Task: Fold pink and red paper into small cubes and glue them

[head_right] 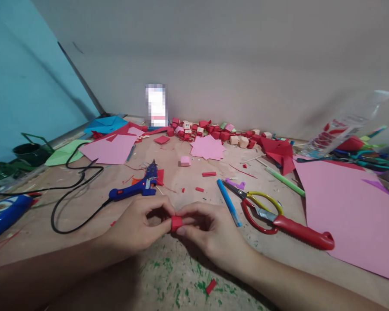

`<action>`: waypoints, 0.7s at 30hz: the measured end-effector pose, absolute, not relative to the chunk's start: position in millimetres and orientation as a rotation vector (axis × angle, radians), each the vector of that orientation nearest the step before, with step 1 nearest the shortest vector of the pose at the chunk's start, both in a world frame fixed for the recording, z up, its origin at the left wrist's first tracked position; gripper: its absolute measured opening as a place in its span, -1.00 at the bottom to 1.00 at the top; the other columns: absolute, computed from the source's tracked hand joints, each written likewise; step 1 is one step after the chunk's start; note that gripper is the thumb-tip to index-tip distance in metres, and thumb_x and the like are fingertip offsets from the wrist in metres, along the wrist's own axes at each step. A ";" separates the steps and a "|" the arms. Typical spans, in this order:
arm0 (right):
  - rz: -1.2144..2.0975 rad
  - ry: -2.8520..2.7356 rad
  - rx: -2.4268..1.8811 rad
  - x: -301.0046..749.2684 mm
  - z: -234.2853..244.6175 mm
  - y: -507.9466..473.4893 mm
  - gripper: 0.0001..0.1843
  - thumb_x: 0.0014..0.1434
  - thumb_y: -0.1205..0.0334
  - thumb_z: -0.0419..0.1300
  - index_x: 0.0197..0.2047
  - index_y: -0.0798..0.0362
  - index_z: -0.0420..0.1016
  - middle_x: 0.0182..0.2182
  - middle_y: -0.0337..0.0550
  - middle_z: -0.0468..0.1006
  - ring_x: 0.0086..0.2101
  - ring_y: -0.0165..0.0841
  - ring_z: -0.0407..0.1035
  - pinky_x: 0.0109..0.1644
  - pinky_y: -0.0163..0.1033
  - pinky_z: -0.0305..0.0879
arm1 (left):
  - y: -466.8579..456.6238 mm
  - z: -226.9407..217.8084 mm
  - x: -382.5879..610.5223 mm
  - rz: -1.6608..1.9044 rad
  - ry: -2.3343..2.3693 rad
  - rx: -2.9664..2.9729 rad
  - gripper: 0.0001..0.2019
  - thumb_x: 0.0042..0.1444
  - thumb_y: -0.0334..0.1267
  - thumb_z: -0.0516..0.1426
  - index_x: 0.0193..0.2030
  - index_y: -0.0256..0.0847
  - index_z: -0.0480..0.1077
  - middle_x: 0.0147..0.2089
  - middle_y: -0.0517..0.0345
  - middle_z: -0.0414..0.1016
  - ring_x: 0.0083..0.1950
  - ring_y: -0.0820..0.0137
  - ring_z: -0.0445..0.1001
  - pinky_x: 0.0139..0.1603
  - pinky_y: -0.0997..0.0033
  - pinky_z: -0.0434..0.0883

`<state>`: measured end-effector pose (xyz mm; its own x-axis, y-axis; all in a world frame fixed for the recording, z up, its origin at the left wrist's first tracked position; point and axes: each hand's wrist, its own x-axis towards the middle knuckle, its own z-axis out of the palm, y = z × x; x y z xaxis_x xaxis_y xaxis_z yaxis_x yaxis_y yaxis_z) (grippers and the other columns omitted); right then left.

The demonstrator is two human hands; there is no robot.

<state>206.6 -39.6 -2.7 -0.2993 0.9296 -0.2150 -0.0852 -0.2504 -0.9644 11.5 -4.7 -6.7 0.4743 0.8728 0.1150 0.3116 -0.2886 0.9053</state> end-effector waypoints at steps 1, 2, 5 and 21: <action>1.662 -1.196 -1.133 207.0 -2.6 -39.2 -0.75 0.04 0.20 0.52 -0.20 0.04 0.67 -0.33 -0.16 0.71 -0.31 -0.38 0.59 -0.20 -0.33 0.50 | -4.1 -6.5 11.7 0.782 0.996 1.820 -0.91 0.04 -0.47 0.22 -0.40 -0.25 0.55 -0.46 0.24 0.54 -0.42 0.49 0.46 -0.42 0.58 0.33; 1.660 -1.194 -1.128 207.4 -2.3 -38.6 -0.74 0.04 0.19 0.52 -0.19 0.04 0.67 -0.33 -0.17 0.71 -0.31 -0.37 0.59 -0.21 -0.32 0.50 | -3.5 -6.2 12.0 0.778 0.995 1.812 -0.91 0.04 -0.47 0.22 -0.39 -0.25 0.56 -0.45 0.23 0.55 -0.41 0.48 0.47 -0.40 0.58 0.35; 1.568 -1.282 -1.108 208.8 0.1 -36.1 -0.78 0.06 0.23 0.50 -0.20 0.04 0.68 -0.29 -0.17 0.66 -0.29 -0.37 0.58 -0.20 -0.30 0.50 | -2.0 -4.8 13.5 0.799 0.998 1.809 -0.94 0.06 -0.44 0.24 -0.37 -0.25 0.57 -0.43 0.22 0.56 -0.39 0.46 0.48 -0.36 0.56 0.39; 1.639 -1.246 -1.114 209.5 -2.1 -37.8 -0.59 0.10 -0.01 0.47 -0.11 0.09 0.61 -0.33 -0.22 0.59 -0.33 -0.42 0.45 -0.20 -0.28 0.36 | -10.9 -8.4 7.2 1.072 0.722 2.334 -0.76 0.28 -0.50 0.11 -0.28 -0.18 0.57 -0.40 0.24 0.59 -0.40 0.47 0.47 -0.36 0.49 0.34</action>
